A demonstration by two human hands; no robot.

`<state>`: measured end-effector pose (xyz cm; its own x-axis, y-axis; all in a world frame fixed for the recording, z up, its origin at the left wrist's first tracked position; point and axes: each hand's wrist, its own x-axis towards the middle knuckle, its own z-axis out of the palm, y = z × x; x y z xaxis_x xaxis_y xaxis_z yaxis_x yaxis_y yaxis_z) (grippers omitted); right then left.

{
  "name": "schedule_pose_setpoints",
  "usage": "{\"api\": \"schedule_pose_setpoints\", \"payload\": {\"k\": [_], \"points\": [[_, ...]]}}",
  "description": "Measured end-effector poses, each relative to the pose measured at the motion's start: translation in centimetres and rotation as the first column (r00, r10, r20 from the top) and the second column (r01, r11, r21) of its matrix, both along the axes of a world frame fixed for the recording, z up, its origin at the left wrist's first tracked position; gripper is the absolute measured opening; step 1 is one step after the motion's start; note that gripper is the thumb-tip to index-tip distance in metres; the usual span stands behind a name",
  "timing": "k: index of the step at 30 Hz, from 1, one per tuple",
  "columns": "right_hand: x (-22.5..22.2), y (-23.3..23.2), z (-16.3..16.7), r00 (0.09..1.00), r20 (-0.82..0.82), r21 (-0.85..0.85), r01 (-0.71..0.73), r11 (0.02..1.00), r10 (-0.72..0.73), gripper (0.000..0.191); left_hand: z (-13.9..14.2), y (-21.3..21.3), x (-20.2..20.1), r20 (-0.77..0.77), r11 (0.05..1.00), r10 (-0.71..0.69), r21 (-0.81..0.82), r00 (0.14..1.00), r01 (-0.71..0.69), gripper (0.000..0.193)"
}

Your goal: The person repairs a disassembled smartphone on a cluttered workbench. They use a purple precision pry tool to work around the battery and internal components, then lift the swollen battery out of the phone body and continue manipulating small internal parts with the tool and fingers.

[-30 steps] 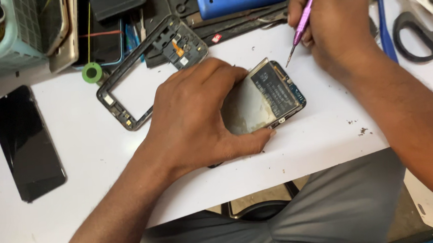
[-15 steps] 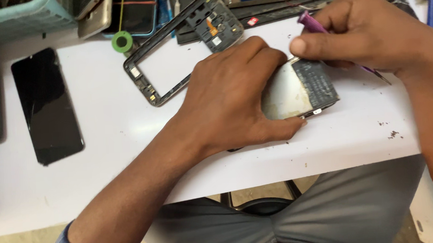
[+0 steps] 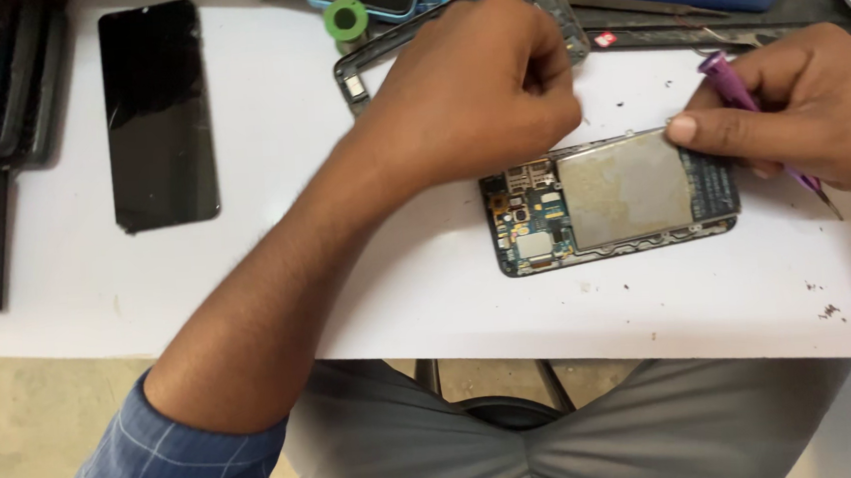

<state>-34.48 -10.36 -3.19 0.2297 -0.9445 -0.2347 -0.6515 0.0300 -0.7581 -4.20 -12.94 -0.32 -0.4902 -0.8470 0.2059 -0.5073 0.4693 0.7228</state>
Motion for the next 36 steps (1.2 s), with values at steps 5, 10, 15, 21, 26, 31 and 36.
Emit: {"api": "schedule_pose_setpoints", "payload": {"k": [5, 10, 15, 21, 26, 31, 36], "points": [[-0.7, -0.2, -0.4, 0.997, -0.083, -0.036, -0.012, 0.999, 0.009, 0.025, 0.1, -0.5, 0.9, 0.13, 0.98, -0.156, 0.142, 0.979, 0.137, 0.008], [-0.4, -0.2, 0.0, 0.994, -0.107, -0.029, -0.01, 1.0, 0.007, 0.026, 0.4, -0.3, 0.7, 0.178, 0.967, -0.188, 0.207, 0.966, 0.15, 0.012], [-0.1, 0.1, 0.1, 0.997, -0.074, -0.038, 0.029, 0.999, -0.032, 0.025, 0.8, 0.2, 0.6, 0.186, 0.96, -0.222, 0.212, 0.957, 0.181, 0.02], [-0.4, 0.0, -0.2, 1.0, -0.006, -0.02, -0.012, 1.0, 0.012, 0.024, 1.5, 1.0, 0.1, 0.237, 0.95, -0.253, 0.244, 0.938, 0.194, 0.023], [-0.1, -0.3, -0.2, 1.0, -0.02, 0.048, -0.011, 0.999, 0.012, 0.023, 1.7, 1.8, -0.1, 0.243, 0.937, -0.32, 0.226, 0.916, 0.268, 0.022], [0.7, -0.1, 0.6, 0.999, -0.026, 0.09, -0.019, 0.996, 0.021, 0.024, 1.6, 1.8, 0.0, 0.236, 0.926, -0.371, 0.174, 0.898, 0.336, 0.022], [1.3, 0.0, 1.3, 0.997, -0.078, 0.114, -0.009, 0.993, 0.018, 0.024, 1.5, 1.8, 0.0, 0.234, 0.927, -0.372, 0.149, 0.898, 0.345, 0.022]]}}
